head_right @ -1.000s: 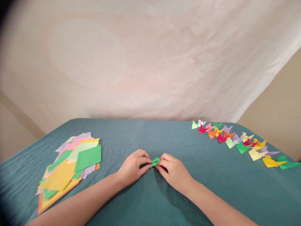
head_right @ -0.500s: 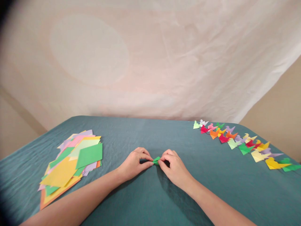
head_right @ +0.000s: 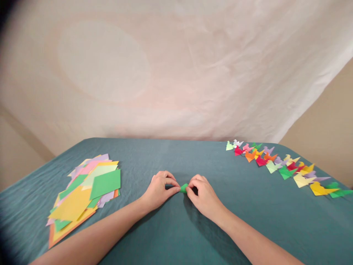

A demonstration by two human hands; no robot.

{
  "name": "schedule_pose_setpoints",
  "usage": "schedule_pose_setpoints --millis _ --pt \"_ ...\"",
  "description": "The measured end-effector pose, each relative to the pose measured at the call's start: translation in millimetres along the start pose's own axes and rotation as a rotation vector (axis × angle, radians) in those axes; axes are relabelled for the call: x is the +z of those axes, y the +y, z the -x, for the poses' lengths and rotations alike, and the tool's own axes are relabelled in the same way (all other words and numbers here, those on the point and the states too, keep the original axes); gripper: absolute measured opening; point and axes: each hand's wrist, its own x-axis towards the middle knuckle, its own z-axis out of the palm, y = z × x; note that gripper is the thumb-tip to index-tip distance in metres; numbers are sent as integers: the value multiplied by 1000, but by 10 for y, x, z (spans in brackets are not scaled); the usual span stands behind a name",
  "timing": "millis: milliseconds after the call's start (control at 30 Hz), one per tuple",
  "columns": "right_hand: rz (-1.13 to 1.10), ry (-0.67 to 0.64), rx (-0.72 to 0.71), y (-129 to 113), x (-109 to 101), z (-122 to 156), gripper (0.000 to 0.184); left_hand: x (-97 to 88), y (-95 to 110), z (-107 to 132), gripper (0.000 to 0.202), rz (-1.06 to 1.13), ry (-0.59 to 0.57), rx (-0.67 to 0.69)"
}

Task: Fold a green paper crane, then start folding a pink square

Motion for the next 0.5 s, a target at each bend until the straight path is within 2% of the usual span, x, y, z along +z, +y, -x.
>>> schedule_pose_setpoints --millis 333,500 --pt "57 8 28 22 22 -18 10 9 -10 -5 10 -5 -2 6" --pt "58 -3 17 25 15 -22 11 -62 26 39 11 -86 -40 97"
